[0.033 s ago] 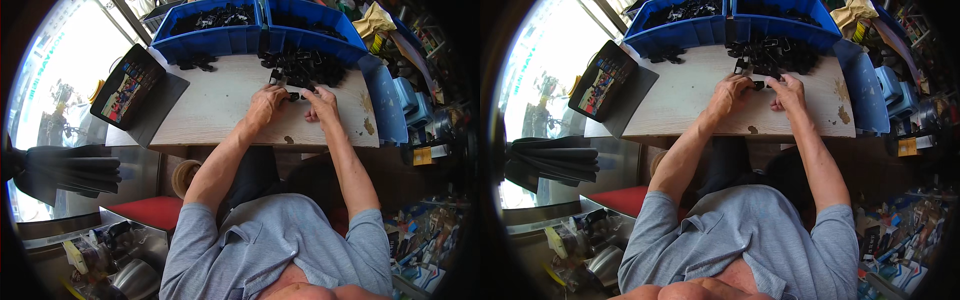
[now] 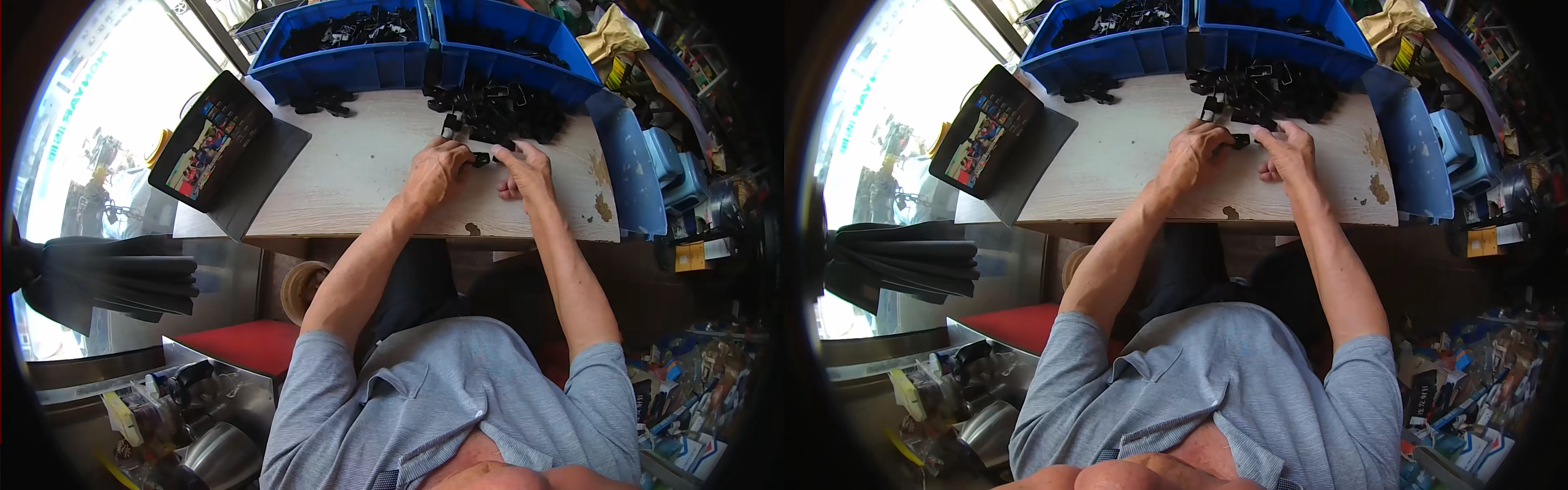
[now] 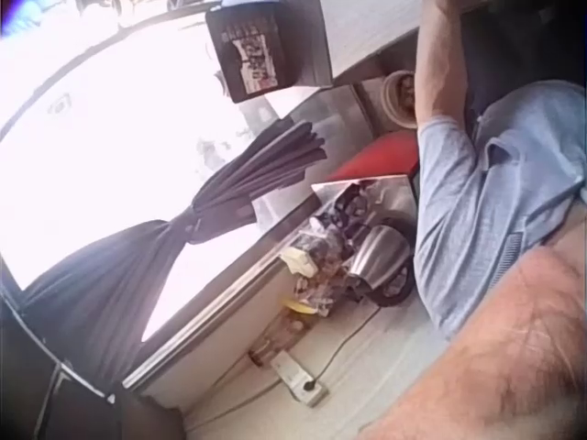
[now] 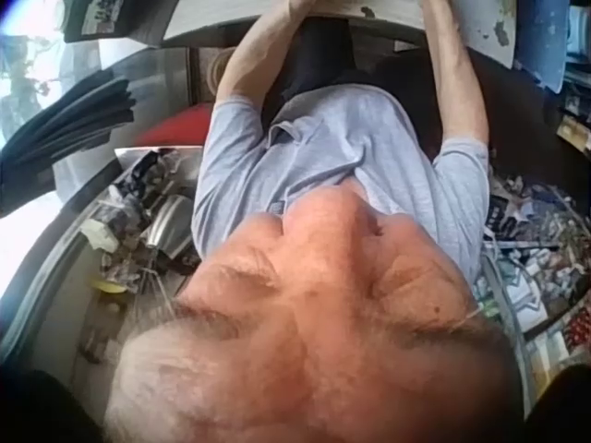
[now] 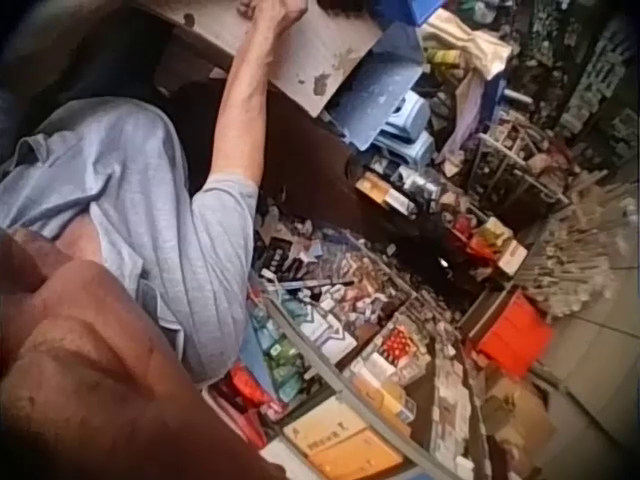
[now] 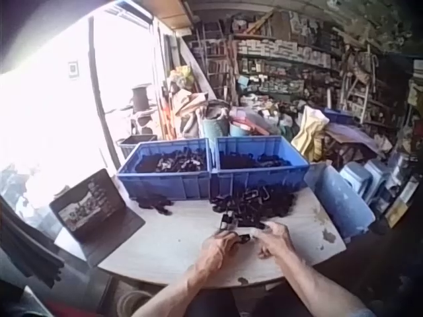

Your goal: Assembling small black plastic components by hand at a workbench.

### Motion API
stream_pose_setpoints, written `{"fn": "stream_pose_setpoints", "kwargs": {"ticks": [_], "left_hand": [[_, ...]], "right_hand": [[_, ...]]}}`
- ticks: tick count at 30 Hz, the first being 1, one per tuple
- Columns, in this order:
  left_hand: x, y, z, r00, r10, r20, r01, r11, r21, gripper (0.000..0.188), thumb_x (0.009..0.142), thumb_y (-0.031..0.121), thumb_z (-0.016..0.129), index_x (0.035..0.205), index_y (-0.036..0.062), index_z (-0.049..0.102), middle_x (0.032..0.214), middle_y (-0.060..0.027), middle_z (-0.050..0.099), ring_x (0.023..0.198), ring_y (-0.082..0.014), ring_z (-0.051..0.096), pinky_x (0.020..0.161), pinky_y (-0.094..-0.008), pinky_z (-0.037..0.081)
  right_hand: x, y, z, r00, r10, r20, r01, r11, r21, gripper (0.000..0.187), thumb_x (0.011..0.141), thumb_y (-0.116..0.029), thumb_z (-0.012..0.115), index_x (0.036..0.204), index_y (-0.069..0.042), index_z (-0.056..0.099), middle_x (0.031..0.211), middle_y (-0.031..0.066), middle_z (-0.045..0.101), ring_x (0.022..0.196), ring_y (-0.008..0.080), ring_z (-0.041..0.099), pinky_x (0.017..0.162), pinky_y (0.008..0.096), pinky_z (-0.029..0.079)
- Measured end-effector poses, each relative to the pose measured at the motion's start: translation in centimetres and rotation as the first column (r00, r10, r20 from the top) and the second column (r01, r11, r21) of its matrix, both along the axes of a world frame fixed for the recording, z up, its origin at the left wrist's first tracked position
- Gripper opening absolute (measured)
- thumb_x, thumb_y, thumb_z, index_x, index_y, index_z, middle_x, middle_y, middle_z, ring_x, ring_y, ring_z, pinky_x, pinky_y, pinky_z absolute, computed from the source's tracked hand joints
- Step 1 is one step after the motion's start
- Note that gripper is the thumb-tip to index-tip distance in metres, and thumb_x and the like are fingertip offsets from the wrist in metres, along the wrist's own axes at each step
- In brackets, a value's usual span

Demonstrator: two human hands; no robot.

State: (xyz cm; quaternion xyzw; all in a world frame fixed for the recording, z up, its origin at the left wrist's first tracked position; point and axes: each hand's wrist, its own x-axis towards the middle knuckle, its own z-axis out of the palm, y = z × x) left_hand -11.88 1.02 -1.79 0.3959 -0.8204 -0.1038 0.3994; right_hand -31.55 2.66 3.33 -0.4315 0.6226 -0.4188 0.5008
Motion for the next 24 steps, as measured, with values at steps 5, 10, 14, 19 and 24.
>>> {"fn": "stream_pose_setpoints", "kwargs": {"ticks": [5, 10, 14, 19, 24], "left_hand": [[0.0, 0.2, 0.9, 0.976, 0.088, -0.198, -0.112, 0.987, -0.115, 0.018, 0.085, 0.007, 0.071, 0.102, 0.0109, 0.074, 0.097, -0.0076, 0.072, 0.092, -0.0309, 0.067, 0.081, -0.0405, 0.054], [7.9, -2.1, 1.9, 0.754, 0.653, -0.071, -0.657, 0.751, -0.064, 0.025, 0.090, 0.021, 0.072, 0.115, 0.0197, 0.074, 0.090, -0.0074, 0.070, 0.089, -0.0303, 0.067, 0.079, -0.0412, 0.053], [12.7, -3.9, 1.9, 0.618, 0.754, 0.225, -0.756, 0.648, -0.096, 0.035, 0.093, 0.035, 0.067, 0.125, 0.0225, 0.071, 0.108, -0.0135, 0.069, 0.105, -0.0363, 0.063, 0.088, -0.0475, 0.053], [14.0, -4.7, 1.3, 0.607, 0.746, 0.273, -0.753, 0.650, -0.102, 0.031, 0.093, 0.036, 0.065, 0.119, 0.0218, 0.074, 0.111, -0.0139, 0.069, 0.108, -0.0354, 0.063, 0.091, -0.0497, 0.052], [14.8, -4.8, 0.8, 0.595, 0.768, 0.237, -0.770, 0.629, -0.107, 0.026, 0.091, 0.029, 0.065, 0.113, 0.0210, 0.075, 0.111, -0.0129, 0.070, 0.107, -0.0353, 0.063, 0.090, -0.0487, 0.052]], "right_hand": [[0.1, 1.0, -0.4, 0.986, -0.163, 0.041, 0.166, 0.984, -0.059, 0.063, 0.082, -0.027, 0.083, 0.135, -0.003, 0.057, 0.057, 0.0008, 0.050, 0.050, 0.0138, 0.058, 0.046, 0.0297, 0.054], [0.3, 1.4, -0.2, 0.999, 0.014, 0.040, -0.010, 0.996, -0.088, 0.062, 0.081, -0.022, 0.082, 0.134, -0.002, 0.057, 0.064, 0.0011, 0.054, 0.051, 0.0106, 0.057, 0.047, 0.0269, 0.053], [1.0, 1.1, 0.0, 0.984, 0.163, -0.068, -0.167, 0.984, -0.057, 0.058, 0.082, -0.020, 0.080, 0.132, -0.002, 0.058, 0.066, 0.0012, 0.057, 0.050, 0.0084, 0.056, 0.043, 0.0247, 0.049], [2.2, 0.4, 0.9, 0.955, 0.167, -0.246, -0.165, 0.986, 0.032, 0.051, 0.082, -0.018, 0.079, 0.127, -0.004, 0.062, 0.064, 0.0017, 0.055, 0.045, 0.0096, 0.054, 0.039, 0.0266, 0.045], [2.9, 0.2, 0.9, 0.906, 0.189, -0.378, -0.177, 0.982, 0.067, 0.036, 0.084, -0.016, 0.078, 0.115, -0.003, 0.065, 0.063, 0.0014, 0.055, 0.044, 0.0105, 0.053, 0.037, 0.0272, 0.043]]}}
